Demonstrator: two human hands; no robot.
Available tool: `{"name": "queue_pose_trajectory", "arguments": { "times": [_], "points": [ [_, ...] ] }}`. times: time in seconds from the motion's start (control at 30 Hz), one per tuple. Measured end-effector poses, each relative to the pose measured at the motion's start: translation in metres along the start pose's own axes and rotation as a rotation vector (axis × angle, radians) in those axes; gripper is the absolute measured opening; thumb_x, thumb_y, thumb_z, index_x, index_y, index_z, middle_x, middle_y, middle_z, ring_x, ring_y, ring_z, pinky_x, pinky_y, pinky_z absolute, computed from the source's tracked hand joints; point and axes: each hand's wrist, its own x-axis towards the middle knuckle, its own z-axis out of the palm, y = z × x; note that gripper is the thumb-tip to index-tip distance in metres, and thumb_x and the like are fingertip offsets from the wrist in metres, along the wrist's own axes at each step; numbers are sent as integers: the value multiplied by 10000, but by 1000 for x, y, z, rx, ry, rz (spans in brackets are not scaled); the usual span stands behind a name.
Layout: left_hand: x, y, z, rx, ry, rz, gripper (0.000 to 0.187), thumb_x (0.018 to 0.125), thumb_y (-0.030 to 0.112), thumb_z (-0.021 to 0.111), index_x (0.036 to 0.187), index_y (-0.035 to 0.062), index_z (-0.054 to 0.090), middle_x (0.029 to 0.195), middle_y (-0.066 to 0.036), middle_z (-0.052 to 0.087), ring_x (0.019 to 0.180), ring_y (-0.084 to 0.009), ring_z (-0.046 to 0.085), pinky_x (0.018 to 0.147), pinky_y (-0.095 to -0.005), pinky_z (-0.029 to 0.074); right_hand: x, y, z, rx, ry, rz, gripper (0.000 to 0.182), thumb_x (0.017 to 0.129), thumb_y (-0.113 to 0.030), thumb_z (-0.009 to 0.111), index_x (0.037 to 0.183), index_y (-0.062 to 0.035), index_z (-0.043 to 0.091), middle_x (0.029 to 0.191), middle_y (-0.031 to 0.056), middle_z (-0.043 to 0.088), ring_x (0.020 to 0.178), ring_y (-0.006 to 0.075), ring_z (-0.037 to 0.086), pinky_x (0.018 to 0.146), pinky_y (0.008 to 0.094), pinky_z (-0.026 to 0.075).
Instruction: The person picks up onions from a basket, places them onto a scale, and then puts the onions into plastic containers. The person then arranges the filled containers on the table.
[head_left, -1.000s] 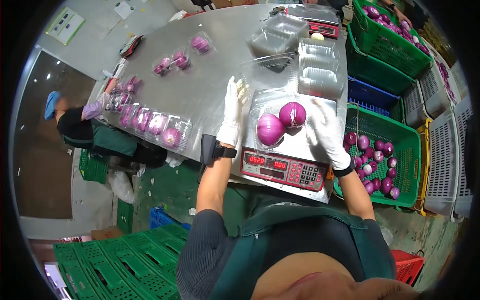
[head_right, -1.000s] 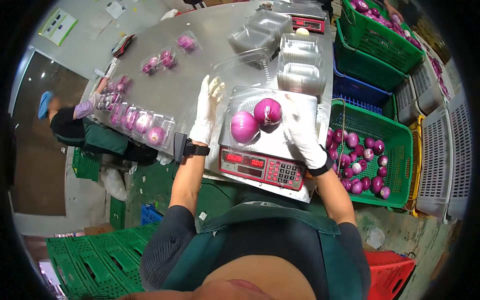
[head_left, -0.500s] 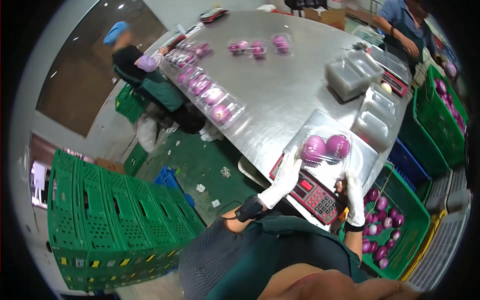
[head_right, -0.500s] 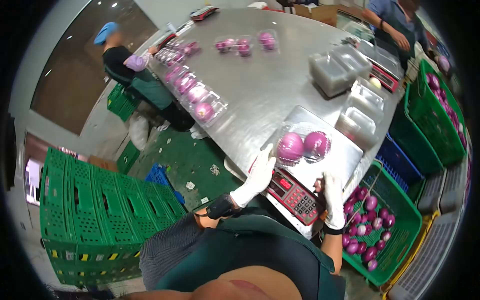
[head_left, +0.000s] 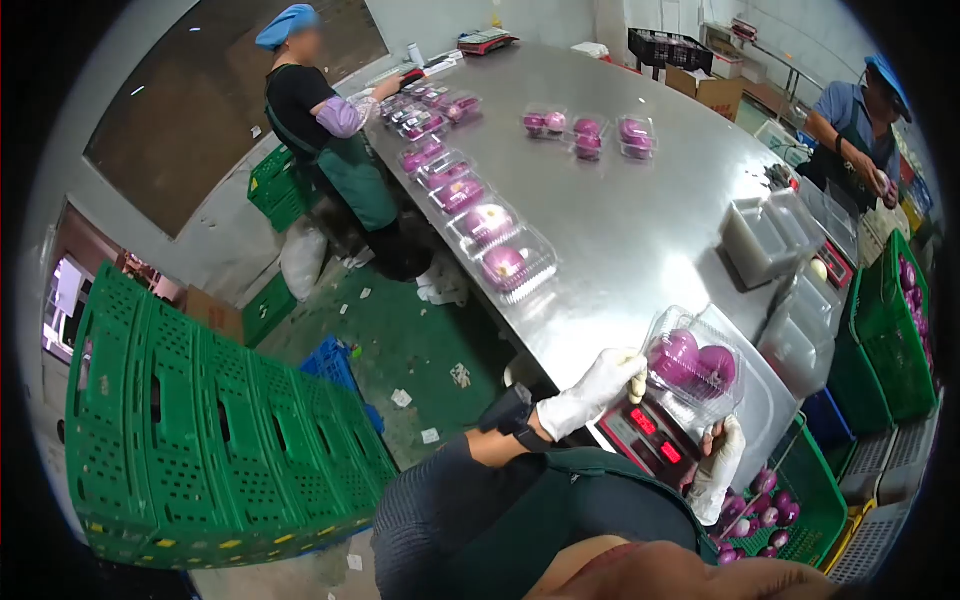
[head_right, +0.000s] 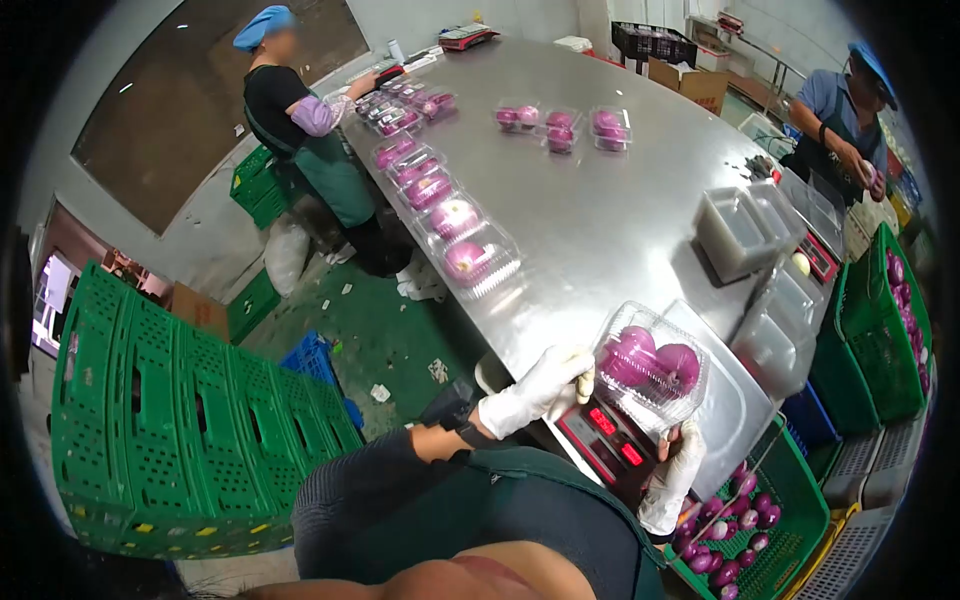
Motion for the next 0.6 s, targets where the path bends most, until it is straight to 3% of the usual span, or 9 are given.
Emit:
{"name": "queue_pose_trajectory", "arguments": {
  "times": [0.1,0.13,0.2,0.3,0.37,0.47,0.5,0.53,0.6],
  "points": [
    [-13,50,-52,127,-5,124,212,924,146,481,780,8,551,630,-53,557,555,-119,534,538,-243,455,19,32,61,60,-38,61,254,924,-284,485,850,-42,499,772,59,533,583,138,503,431,215,398],
    [-12,56,-73,182,17,174,187,916,140,505,799,3,555,630,-41,555,556,-117,533,544,-241,454,23,47,87,93,15,131,282,917,-315,494,934,-34,485,862,90,537,679,181,529,503,264,446],
    [-5,68,-111,832,130,640,176,893,120,541,764,0,553,612,-45,559,562,-120,537,556,-252,446,20,64,173,137,135,284,413,904,-377,513,1101,-19,457,1040,153,545,872,268,580,645,362,540],
    [-3,74,-141,839,190,669,159,796,102,604,655,56,544,571,-78,542,540,-245,545,733,-367,407,27,97,232,603,-151,681,739,824,-504,586,1296,3,330,1313,233,392,1162,400,466,930,563,416],
    [-7,62,-163,861,123,634,156,779,114,616,652,69,537,561,-90,544,536,-293,545,742,-396,409,40,118,262,725,21,652,694,826,-470,598,1287,-2,375,1289,209,451,1143,346,494,952,494,426],
    [-3,47,-188,798,36,622,184,809,186,628,683,58,591,612,-120,602,634,-295,619,733,-418,442,52,155,253,475,137,571,581,845,-400,596,1245,-11,436,1184,168,545,1079,290,550,923,441,462],
    [-4,48,-196,676,-122,318,223,836,228,614,713,41,616,647,-146,616,662,-315,625,690,-423,466,50,148,255,355,145,584,552,852,-386,590,1235,-15,448,1168,158,551,1046,280,566,874,418,490],
    [-1,50,-208,695,-286,184,251,856,250,596,750,24,626,665,-171,617,673,-336,623,646,-417,480,48,140,255,232,157,596,523,859,-371,583,1224,-18,459,1151,148,557,1014,270,582,824,395,518],
    [4,67,-231,677,-352,159,261,862,255,583,774,13,626,691,-173,622,691,-344,621,655,-403,482,49,146,238,-22,239,524,656,841,-295,619,1350,-16,311,1145,158,539,866,242,618,612,321,542]
  ]
}}
